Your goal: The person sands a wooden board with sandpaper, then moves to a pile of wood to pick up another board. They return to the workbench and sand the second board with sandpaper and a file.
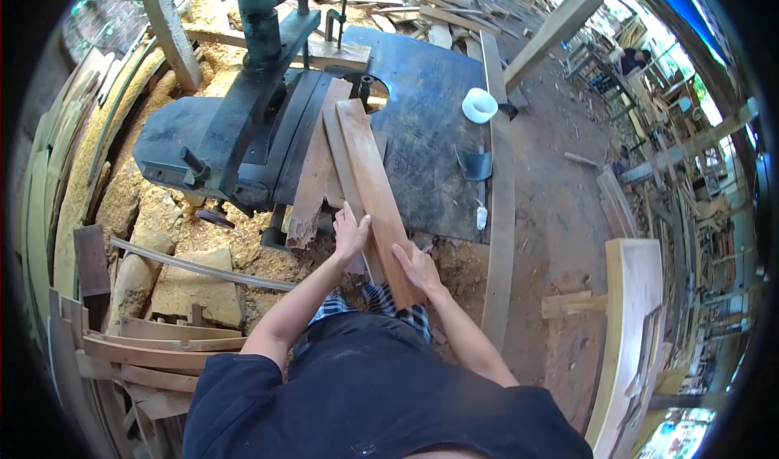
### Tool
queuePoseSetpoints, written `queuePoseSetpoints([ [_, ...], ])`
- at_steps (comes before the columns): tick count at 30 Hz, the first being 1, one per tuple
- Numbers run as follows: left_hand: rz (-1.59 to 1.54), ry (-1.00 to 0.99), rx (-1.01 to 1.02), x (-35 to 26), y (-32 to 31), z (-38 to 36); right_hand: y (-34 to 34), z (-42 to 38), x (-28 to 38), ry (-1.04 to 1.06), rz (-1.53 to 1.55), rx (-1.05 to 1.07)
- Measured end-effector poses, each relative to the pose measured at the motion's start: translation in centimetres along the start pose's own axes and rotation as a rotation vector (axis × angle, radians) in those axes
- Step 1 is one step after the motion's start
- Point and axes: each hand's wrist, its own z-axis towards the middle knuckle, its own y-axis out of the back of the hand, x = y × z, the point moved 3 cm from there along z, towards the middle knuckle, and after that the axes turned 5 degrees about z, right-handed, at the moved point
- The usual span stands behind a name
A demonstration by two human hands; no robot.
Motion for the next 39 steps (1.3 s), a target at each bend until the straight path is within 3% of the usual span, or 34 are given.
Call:
queuePoseSetpoints([
  [2,0.010,-0.014,0.024,-0.1,2.2,-0.5,-1.1,-0.8,2.2,-0.030,-0.004,-0.005],
  [3,-0.034,-0.004,0.046,-1.4,-1.5,-0.9,0.8,-1.2,-0.7,-0.060,-0.045,-0.007],
  [5,-0.053,-0.080,0.017,-0.6,-0.6,-1.0,-0.9,-0.4,-1.0,0.098,-0.016,-0.228],
  [9,-0.031,-0.120,0.002,0.3,0.1,-1.5,-2.2,-0.4,-0.1,0.059,0.017,-0.254],
  [13,-0.007,-0.109,-0.024,0.1,0.2,-2.1,-2.3,-1.9,2.2,0.201,-0.150,-0.392],
  [17,-0.046,-0.117,-0.039,0.5,0.0,-2.3,-3.1,-1.9,1.5,0.186,-0.143,-0.450],
  [20,-0.044,-0.118,-0.049,0.5,0.0,-2.4,-3.2,-2.6,2.3,0.158,-0.273,-0.454],
  [24,-0.063,-0.131,-0.058,0.8,0.0,-2.2,-3.4,-2.0,2.3,0.114,-0.159,-0.462],
  [29,-0.077,-0.136,-0.055,0.9,-0.1,-2.2,-3.3,-1.8,2.6,0.287,-0.110,-0.553],
  [39,-0.088,-0.166,-0.075,1.5,-0.6,-2.1,-3.7,-1.3,2.7,0.345,-0.187,-0.525],
])
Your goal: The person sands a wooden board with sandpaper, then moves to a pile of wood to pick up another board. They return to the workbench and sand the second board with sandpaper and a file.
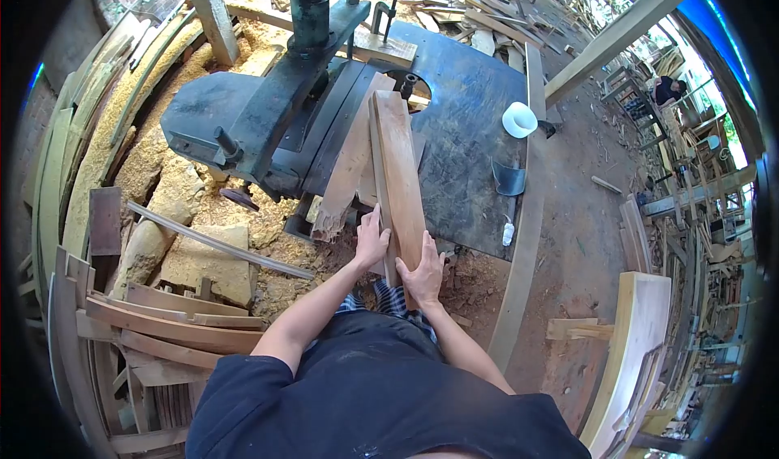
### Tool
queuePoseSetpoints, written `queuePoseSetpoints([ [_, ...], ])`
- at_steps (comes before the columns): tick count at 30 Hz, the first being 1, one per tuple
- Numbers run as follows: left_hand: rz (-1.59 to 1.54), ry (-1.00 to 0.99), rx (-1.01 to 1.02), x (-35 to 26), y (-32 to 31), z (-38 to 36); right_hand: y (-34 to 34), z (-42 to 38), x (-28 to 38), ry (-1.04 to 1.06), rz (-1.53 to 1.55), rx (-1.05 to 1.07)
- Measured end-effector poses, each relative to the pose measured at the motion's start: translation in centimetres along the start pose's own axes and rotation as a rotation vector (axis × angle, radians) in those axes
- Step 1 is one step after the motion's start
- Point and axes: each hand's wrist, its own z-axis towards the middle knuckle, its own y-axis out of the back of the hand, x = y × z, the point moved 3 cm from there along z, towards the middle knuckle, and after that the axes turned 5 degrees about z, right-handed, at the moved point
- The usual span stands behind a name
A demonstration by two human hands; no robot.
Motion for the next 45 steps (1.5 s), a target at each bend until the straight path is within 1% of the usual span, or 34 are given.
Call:
queuePoseSetpoints([
  [4,0.025,0.021,-0.003,0.2,-0.3,-0.1,-0.3,-0.3,0.5,0.004,0.014,0.025],
  [6,0.009,-0.010,-0.019,0.2,-0.3,-0.1,-0.3,-0.2,0.7,0.008,0.022,0.026],
  [9,-0.002,0.016,-0.020,0.5,-0.5,-0.1,-0.2,0.0,0.3,0.001,0.059,0.058],
  [11,-0.035,0.010,-0.019,1.1,-0.6,0.3,-0.5,0.7,-1.3,-0.158,0.443,-0.025],
  [12,-0.066,0.010,-0.016,1.0,-0.4,0.2,0.0,1.0,-1.5,-0.154,0.441,-0.021],
  [14,-0.078,0.011,-0.010,0.9,-0.2,-0.1,0.1,1.2,-2.9,-0.602,0.837,0.153],
  [15,-0.087,0.007,0.005,0.4,0.1,-0.4,-0.6,1.3,-4.4,-0.537,0.726,0.186],
  [16,-0.090,0.010,0.000,0.1,0.2,-0.6,-0.6,1.2,-4.8,-0.534,0.722,0.191],
  [18,-0.056,0.003,0.012,-0.5,0.3,-1.2,-1.2,0.7,-5.4,-0.638,0.902,0.419],
  [20,-0.048,0.033,0.032,-0.7,0.5,-1.6,-1.4,0.8,-5.9,-0.637,0.875,0.426],
  [22,0.002,-0.056,0.033,-0.5,0.4,-1.8,-1.3,0.8,-5.7,-0.638,0.849,0.439],
  [24,0.012,-0.060,0.045,-0.2,0.5,-1.9,-1.1,0.9,-5.1,-0.594,0.886,0.380],
  [25,0.023,-0.078,0.061,-0.2,0.6,-2.0,-1.0,0.8,-4.8,-0.603,0.899,0.379],
  [29,0.028,-0.072,0.078,-0.5,0.7,-1.9,-0.4,1.2,-4.1,-0.571,0.877,0.361],
  [30,0.025,-0.043,0.086,-0.7,0.8,-2.0,-0.2,1.4,-3.9,-0.570,0.876,0.357],
  [32,0.024,-0.020,0.097,-1.2,0.9,-2.3,0.0,1.5,-3.5,-0.598,0.856,0.375],
  [34,0.107,0.032,0.088,-2.1,1.2,-2.6,0.0,1.4,-3.1,-0.610,0.863,0.375],
  [35,0.107,0.025,0.087,-2.6,1.5,-2.7,-0.1,1.5,-2.9,-0.620,0.869,0.385],
  [36,0.073,0.073,0.066,-3.2,2.3,-2.7,0.2,1.7,-1.7,-0.614,0.871,0.380],
  [37,0.040,0.123,0.048,-3.5,2.7,-2.8,0.9,1.8,0.0,-0.651,0.910,0.388],
  [38,0.041,0.115,0.051,-3.6,3.0,-2.8,1.0,1.7,1.1,-0.690,0.949,0.392],
  [39,-0.132,0.118,-0.033,-3.6,3.5,-2.7,0.2,1.7,1.1,-0.644,1.007,0.404],
  [40,-0.305,0.117,-0.115,-3.4,4.1,-2.4,-0.4,1.8,1.6,-0.659,0.983,0.433],
  [41,-0.285,0.125,-0.143,-3.2,4.6,-2.1,-1.2,1.8,2.3,-0.642,1.000,0.397],
  [42,-0.487,0.124,-0.025,-2.0,5.1,-1.0,-2.0,1.7,3.1,-0.626,1.017,0.362],
  [43,-0.460,0.158,0.028,-2.0,6.7,-0.6,-2.7,1.6,3.8,-0.628,1.027,0.345],
  [45,-0.401,0.209,0.093,-1.9,10.0,0.3,-3.9,1.7,5.3,-0.496,0.972,0.409],
])
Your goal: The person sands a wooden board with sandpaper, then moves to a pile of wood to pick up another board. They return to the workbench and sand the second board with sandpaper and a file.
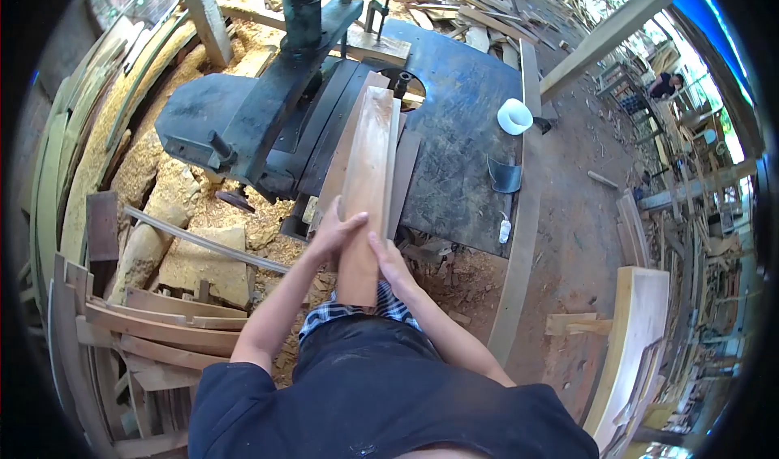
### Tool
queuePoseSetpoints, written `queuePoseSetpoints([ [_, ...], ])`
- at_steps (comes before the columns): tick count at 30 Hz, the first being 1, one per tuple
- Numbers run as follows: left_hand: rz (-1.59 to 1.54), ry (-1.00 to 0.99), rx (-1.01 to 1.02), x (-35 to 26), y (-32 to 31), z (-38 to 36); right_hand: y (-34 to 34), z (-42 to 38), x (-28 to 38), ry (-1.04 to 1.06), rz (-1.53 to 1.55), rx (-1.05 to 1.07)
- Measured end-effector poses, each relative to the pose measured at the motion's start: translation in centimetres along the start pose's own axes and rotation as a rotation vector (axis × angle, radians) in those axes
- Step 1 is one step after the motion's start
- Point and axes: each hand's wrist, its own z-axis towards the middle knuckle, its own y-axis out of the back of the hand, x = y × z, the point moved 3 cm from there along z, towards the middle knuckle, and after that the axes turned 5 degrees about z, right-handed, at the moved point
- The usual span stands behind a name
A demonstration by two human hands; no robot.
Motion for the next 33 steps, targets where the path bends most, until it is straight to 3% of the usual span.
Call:
queuePoseSetpoints([
  [1,0.029,0.021,0.007,-0.9,1.4,0.2,-0.4,0.3,0.0,-0.001,0.018,-0.009],
  [3,-0.008,-0.023,0.070,-2.5,4.2,0.7,-1.8,1.0,-0.4,-0.138,-0.226,0.245],
  [5,0.076,-0.011,0.133,-1.8,7.1,2.8,-2.5,-0.9,1.2,-0.063,-0.145,0.202],
  [7,0.180,-0.031,0.124,-2.1,8.7,3.9,-1.4,-0.7,1.1,0.398,-0.343,0.042],
  [8,0.260,-0.055,0.101,-2.3,9.5,4.4,-0.6,-0.7,0.2,0.409,-0.302,-0.039],
  [12,0.451,-0.219,-0.039,0.3,11.1,7.6,4.0,-1.0,-4.5,0.206,-0.305,-0.225],
  [14,0.326,-0.064,-0.045,0.2,11.0,7.7,5.6,-1.4,-6.8,0.000,-0.248,-0.180],
  [17,0.337,-0.057,-0.048,1.5,10.7,8.3,5.5,-2.2,-7.7,-0.193,-0.063,-0.151],
  [18,0.233,-0.140,-0.054,3.4,10.6,9.4,5.2,-2.2,-7.4,-0.265,-0.036,-0.127],
  [23,0.188,-0.111,-0.057,4.0,9.8,8.9,3.8,-1.0,-7.5,-0.333,0.172,-0.068],
  [29,0.458,-0.117,-0.114,2.6,9.5,8.3,2.5,1.5,-8.2,-0.437,0.333,-0.017],
  [33,0.512,-0.258,-0.083,2.9,8.7,7.6,3.3,-0.1,-5.7,-0.438,0.462,0.025],
])
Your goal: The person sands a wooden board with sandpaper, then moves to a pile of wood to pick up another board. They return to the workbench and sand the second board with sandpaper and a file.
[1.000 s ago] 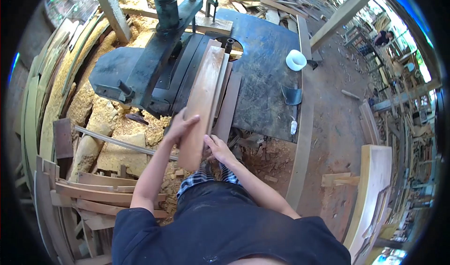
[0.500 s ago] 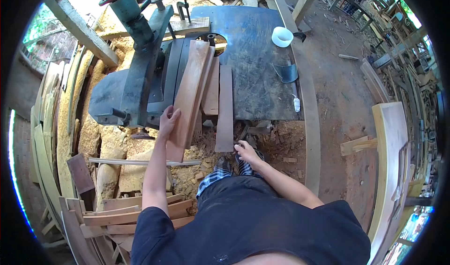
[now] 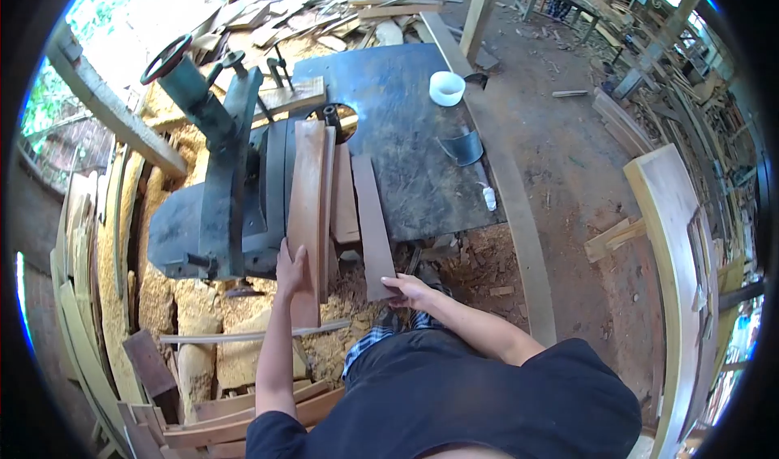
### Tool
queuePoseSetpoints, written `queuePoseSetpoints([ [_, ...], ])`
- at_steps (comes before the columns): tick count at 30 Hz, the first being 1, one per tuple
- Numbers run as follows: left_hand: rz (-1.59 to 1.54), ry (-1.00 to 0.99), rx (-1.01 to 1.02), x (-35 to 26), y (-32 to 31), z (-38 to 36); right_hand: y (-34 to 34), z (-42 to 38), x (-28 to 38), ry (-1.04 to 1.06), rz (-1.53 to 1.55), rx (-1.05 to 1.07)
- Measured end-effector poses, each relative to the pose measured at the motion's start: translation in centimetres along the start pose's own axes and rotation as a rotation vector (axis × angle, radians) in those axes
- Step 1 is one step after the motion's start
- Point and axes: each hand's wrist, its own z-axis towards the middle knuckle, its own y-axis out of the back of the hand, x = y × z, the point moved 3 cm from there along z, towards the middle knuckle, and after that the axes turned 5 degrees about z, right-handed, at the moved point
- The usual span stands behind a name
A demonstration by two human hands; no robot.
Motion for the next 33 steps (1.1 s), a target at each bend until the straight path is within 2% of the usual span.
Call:
queuePoseSetpoints([
  [2,0.292,0.014,0.007,-1.6,0.2,-1.5,0.3,-2.0,1.3,0.021,0.060,0.059],
  [6,0.301,0.018,0.063,-1.4,0.5,-2.6,2.5,-5.1,3.5,0.021,0.225,0.192],
  [7,0.290,0.020,0.057,-2.0,0.5,-3.3,3.0,-5.6,4.0,0.080,0.275,0.230],
  [9,0.636,-0.161,-0.144,-4.6,0.5,-4.9,3.2,-6.9,5.0,0.135,0.314,0.240],
  [10,0.629,-0.159,-0.152,-6.4,0.7,-5.6,2.9,-7.7,5.6,0.189,0.369,0.251],
  [12,0.607,-0.323,-0.117,-10.8,0.5,-7.0,2.3,-8.2,5.3,0.180,0.400,0.249],
  [14,0.566,-0.341,-0.055,-12.3,-1.5,-7.3,0.8,-7.8,4.9,0.184,0.429,0.263],
  [16,0.007,-0.387,0.243,-13.0,-4.5,-7.7,-0.6,-6.4,4.5,0.202,0.402,0.213],
  [18,-0.523,-0.151,0.424,-14.1,-7.2,-9.0,-1.6,-4.7,4.3,0.219,0.210,0.250],
  [19,-0.907,0.150,0.375,-14.3,-8.0,-9.6,-2.1,-4.7,4.3,0.197,0.237,0.269],
  [20,-0.906,0.147,0.388,-14.9,-8.3,-9.8,-2.1,-4.8,4.5,0.205,0.244,0.262],
  [23,-1.281,0.357,0.284,-14.6,-8.9,-9.9,-3.2,-6.8,6.1,0.185,0.136,0.266],
  [25,-1.267,0.335,0.316,-15.3,-8.9,-10.2,-3.1,-6.6,6.4,0.158,0.085,0.264],
  [26,-1.268,0.299,0.344,-15.8,-9.0,-10.2,-2.9,-6.4,6.6,0.138,0.015,0.264],
  [28,-1.237,0.381,0.289,-15.2,-9.4,-9.5,-1.9,-5.6,7.0,0.103,-0.192,0.272],
  [30,-1.253,0.499,0.296,-15.1,-9.0,-8.2,0.0,-4.6,8.8,0.162,-0.516,0.420],
  [31,-1.259,0.417,0.282,-15.4,-8.8,-7.3,1.1,-4.5,10.4,0.247,-0.500,0.355],
  [32,-1.254,0.424,0.264,-15.5,-8.5,-6.7,2.2,-4.4,12.2,0.332,-0.487,0.291],
  [33,-1.254,0.468,0.200,-15.7,-8.0,-6.2,3.9,-4.1,14.5,0.461,-0.593,0.121],
])
